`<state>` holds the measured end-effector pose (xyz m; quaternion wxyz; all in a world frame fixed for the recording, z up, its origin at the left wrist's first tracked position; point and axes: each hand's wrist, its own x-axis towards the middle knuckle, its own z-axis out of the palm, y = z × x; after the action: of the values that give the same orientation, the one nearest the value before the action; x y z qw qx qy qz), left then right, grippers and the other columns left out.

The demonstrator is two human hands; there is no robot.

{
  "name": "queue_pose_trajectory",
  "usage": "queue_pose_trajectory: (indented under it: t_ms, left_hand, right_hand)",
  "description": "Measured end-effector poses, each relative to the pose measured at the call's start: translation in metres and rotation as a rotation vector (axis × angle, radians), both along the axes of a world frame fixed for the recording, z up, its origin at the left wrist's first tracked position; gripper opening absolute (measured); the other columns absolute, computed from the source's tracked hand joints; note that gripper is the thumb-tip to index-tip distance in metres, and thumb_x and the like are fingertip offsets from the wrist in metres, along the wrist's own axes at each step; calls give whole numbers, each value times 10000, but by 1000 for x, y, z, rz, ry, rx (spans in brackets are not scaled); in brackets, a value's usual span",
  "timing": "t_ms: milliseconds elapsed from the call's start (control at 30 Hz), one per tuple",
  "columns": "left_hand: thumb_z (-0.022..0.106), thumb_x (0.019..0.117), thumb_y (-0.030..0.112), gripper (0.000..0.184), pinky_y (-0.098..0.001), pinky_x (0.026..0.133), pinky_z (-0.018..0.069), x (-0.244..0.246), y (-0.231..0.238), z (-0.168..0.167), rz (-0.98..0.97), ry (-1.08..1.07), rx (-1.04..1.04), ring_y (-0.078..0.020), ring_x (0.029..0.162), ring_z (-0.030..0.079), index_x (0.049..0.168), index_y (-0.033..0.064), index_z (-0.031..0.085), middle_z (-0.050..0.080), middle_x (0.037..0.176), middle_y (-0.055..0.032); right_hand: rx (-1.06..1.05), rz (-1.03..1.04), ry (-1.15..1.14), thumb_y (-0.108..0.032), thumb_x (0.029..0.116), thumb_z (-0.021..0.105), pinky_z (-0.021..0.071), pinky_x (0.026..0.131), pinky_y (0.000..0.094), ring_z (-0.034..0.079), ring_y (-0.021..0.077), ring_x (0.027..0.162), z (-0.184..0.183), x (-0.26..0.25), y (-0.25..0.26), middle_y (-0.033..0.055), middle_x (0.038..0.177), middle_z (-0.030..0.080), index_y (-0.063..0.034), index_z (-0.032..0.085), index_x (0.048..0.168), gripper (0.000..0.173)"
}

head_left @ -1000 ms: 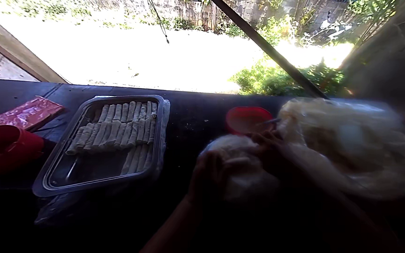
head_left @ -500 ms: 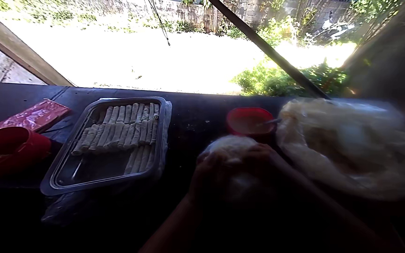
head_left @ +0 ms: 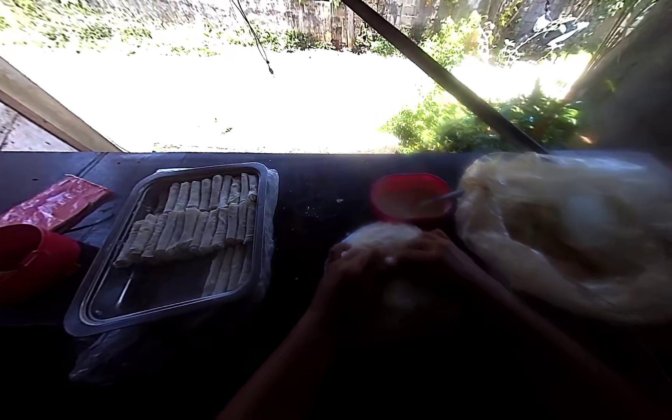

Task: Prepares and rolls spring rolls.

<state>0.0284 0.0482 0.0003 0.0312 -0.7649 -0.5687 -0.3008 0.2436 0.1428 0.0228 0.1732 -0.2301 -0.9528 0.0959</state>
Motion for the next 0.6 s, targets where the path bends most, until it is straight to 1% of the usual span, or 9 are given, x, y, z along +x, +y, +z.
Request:
queue_pose_trajectory:
  t_ms: [133, 233, 300, 333, 367, 400, 500, 567, 600]
  left_hand:
    - [477, 1071, 424, 328, -427, 1006, 474, 0, 1, 2, -4, 32, -6, -151, 999, 693, 1145, 187, 692, 745, 954, 33]
    - [482, 1076, 383, 308, -419, 957, 508, -3, 5, 1, -21, 26, 0, -157, 909, 702, 1132, 171, 698, 741, 922, 18]
    - [477, 1080, 374, 307, -418, 940, 513, -4, 8, 3, -28, 23, -8, -157, 865, 699, 1135, 169, 700, 737, 899, 15]
    - [474, 1080, 374, 306, -416, 935, 511, -5, 9, 3, -27, 28, -11, -153, 843, 694, 1136, 172, 697, 734, 883, 18]
    - [469, 1081, 379, 309, -415, 934, 507, -6, 10, 3, -25, 36, -12, -147, 827, 693, 1136, 176, 696, 733, 867, 22]
    - [461, 1083, 386, 320, -412, 935, 497, -7, 11, 3, -22, 46, -10, -142, 814, 689, 1153, 184, 698, 733, 857, 26]
    - [460, 1080, 403, 346, -421, 939, 487, -8, 11, 2, -16, 92, 36, -142, 799, 692, 1235, 196, 690, 754, 892, 23]
    - [461, 1080, 408, 350, -436, 950, 486, -6, 10, 4, -10, 127, 87, -147, 877, 711, 1269, 204, 673, 766, 987, 17]
    - [471, 1080, 388, 319, -430, 948, 479, -4, 8, 4, -16, 133, 110, -142, 937, 711, 1246, 210, 678, 765, 1018, 24]
  right_hand:
    - [-22, -6, -65, -299, 1063, 503, 486, 979, 438, 656, 162, 1096, 3, -3, 2, -25, 1097, 729, -204, 757, 1078, 272]
    - [-28, -23, -91, -300, 1064, 497, 484, 981, 450, 628, 198, 1128, 4, -6, 1, 15, 1134, 693, -179, 748, 1097, 281]
    - [32, -23, -77, -299, 1067, 493, 485, 996, 440, 631, 208, 1135, 3, -7, -1, 28, 1147, 695, -172, 731, 1178, 291]
    - [87, -17, -56, -296, 1069, 493, 495, 983, 430, 652, 199, 1101, 2, -8, -1, 18, 1119, 715, -186, 722, 1212, 292]
    - [127, -6, -39, -283, 1073, 491, 497, 970, 424, 666, 185, 1061, 0, -8, -2, 1, 1082, 728, -204, 721, 1213, 281]
    - [155, 7, -32, -253, 1075, 487, 497, 956, 420, 670, 174, 1033, -1, -7, -2, -11, 1053, 729, -214, 722, 1176, 258]
    - [166, 28, -45, -161, 1059, 492, 501, 950, 422, 671, 179, 1034, -4, -7, -1, -11, 1073, 728, -226, 729, 1163, 267]
    - [155, 32, -56, -123, 1043, 503, 506, 940, 429, 670, 195, 1037, -4, -8, 0, 3, 1082, 726, -191, 725, 1137, 251]
    - [149, 32, -59, -120, 1042, 504, 507, 933, 431, 670, 197, 1037, -4, -9, 1, 5, 1079, 725, -185, 725, 1128, 246]
